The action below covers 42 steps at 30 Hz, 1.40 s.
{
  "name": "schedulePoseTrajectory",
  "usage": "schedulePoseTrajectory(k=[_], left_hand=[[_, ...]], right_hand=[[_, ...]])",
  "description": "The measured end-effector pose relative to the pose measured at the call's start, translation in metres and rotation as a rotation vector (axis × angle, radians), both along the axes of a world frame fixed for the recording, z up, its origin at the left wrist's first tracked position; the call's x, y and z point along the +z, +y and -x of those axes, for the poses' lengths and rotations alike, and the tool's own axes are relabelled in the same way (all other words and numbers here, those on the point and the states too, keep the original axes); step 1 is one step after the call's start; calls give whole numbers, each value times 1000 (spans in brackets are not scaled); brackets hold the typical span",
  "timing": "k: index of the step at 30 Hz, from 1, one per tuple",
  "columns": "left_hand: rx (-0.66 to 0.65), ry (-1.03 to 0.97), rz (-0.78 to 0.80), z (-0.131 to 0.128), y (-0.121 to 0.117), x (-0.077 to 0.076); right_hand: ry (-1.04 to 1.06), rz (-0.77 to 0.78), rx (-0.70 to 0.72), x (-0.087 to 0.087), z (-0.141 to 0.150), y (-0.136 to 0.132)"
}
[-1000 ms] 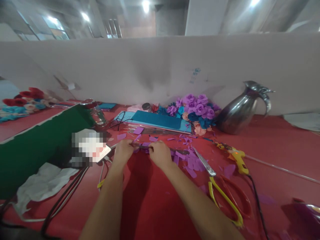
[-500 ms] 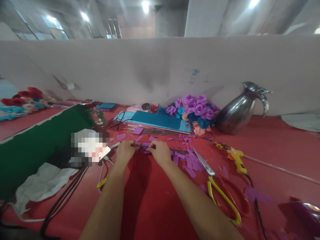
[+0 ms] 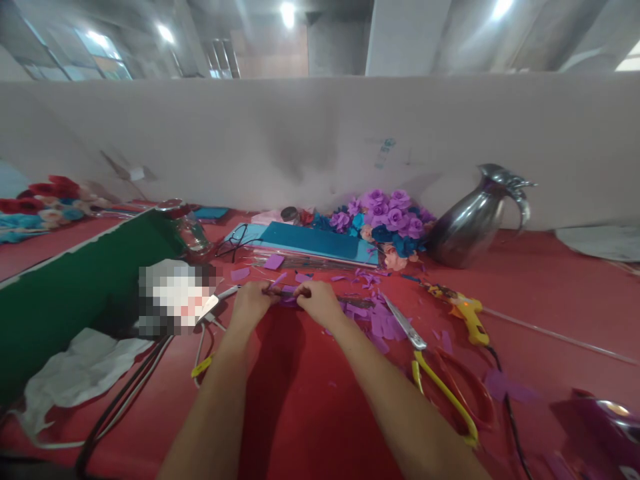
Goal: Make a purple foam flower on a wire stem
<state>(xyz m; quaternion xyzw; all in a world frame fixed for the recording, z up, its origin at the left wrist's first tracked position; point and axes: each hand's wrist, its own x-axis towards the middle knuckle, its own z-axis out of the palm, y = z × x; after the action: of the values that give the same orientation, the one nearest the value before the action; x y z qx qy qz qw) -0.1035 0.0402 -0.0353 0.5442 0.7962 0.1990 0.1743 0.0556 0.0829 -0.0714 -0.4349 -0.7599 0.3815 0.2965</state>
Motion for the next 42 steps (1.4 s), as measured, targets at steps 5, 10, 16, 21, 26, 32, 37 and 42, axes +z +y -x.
schedulePoseTrajectory(k=[5,10,16,21,26,32,37,42], left_hand=[[-22,-16,3,-1,1,0],[-28,-5,16,-2,1,2],[-35,-9,31,-2,1,4],[-38,-6,28,-1,1,3],[-43,-13,13,-2,0,3],[-38,-2,18,-3,-1,5],[-34,12,29,-4,-1,7],[-47,-9,27,-2,0,2]], right_hand=[[42,-9,-17,-3,0,1],[63,-18,-32,-6,1,3],[65,22,23,-7,-1,4],[44,32,83,-1,-7,2],[9,5,98,6,-7,1],[-43,-58,63,7,-3,-1],[-55,-64,28,5,0,-2],[-53,-53,-19,3,1,1]])
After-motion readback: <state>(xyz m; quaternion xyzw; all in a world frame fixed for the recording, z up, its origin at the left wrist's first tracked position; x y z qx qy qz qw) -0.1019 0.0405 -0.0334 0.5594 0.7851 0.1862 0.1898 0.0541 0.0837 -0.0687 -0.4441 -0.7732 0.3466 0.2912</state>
